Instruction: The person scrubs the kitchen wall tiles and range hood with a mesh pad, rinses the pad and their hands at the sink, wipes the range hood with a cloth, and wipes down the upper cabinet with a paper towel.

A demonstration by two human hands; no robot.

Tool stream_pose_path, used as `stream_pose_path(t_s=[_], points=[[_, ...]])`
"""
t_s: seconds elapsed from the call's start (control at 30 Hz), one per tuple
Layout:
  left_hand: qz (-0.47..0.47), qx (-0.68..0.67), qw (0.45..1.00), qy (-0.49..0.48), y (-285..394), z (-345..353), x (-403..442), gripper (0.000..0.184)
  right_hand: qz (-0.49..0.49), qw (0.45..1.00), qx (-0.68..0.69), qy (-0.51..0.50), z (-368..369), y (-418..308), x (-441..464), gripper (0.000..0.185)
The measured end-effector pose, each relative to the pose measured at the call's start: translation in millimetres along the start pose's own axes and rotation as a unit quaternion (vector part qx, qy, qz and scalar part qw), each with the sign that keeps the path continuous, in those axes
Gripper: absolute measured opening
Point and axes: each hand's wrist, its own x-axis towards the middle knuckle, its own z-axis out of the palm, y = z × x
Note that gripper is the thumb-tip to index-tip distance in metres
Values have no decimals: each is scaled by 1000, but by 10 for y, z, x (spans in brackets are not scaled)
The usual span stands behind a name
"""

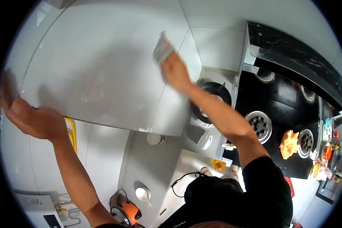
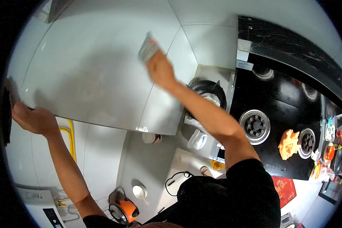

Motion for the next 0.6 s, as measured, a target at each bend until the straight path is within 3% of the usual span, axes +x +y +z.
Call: stream_pose_path(t_s=[0.07,0.2,0.23,0.27,0.3,0.33,0.37,0.4,0.43,0.47,0.5,0.53,0.6], points=[[31,3,1000,-4,21,-3,31,72,-140,989,-15,-42,156,-345,-375,55],[5,-18,999,-31,67,22,5,72,-115,993,-37,15,236,-18,-100,58],[-10,-31,999,-36,69,23,-27,72,119,990,67,-46,133,148,119,56],[-25,-43,998,-41,71,22,-59,72,104,987,120,35,34,215,336,56],[-24,-46,998,-36,94,26,-55,69,138,987,70,41,83,651,429,61],[-23,-47,998,-33,60,10,-24,68,81,993,-2,83,143,760,394,59],[-22,-48,998,-29,26,-4,5,67,126,989,69,32,152,643,259,59],[79,40,996,-34,-113,-37,67,66,169,976,136,-18,152,442,14,60],[128,82,988,-34,-107,-30,83,65,107,962,246,41,390,182,-269,62],[177,124,976,-30,-101,-24,98,64,40,975,216,27,432,-65,-433,51],[118,71,990,-30,42,0,69,63,-29,982,187,18,471,-320,-594,41],[89,43,994,-35,75,6,41,63,-94,994,15,-62,313,-576,-568,20],[48,20,998,-37,74,-1,-3,63,-123,992,10,-11,324,-367,-121,24]])
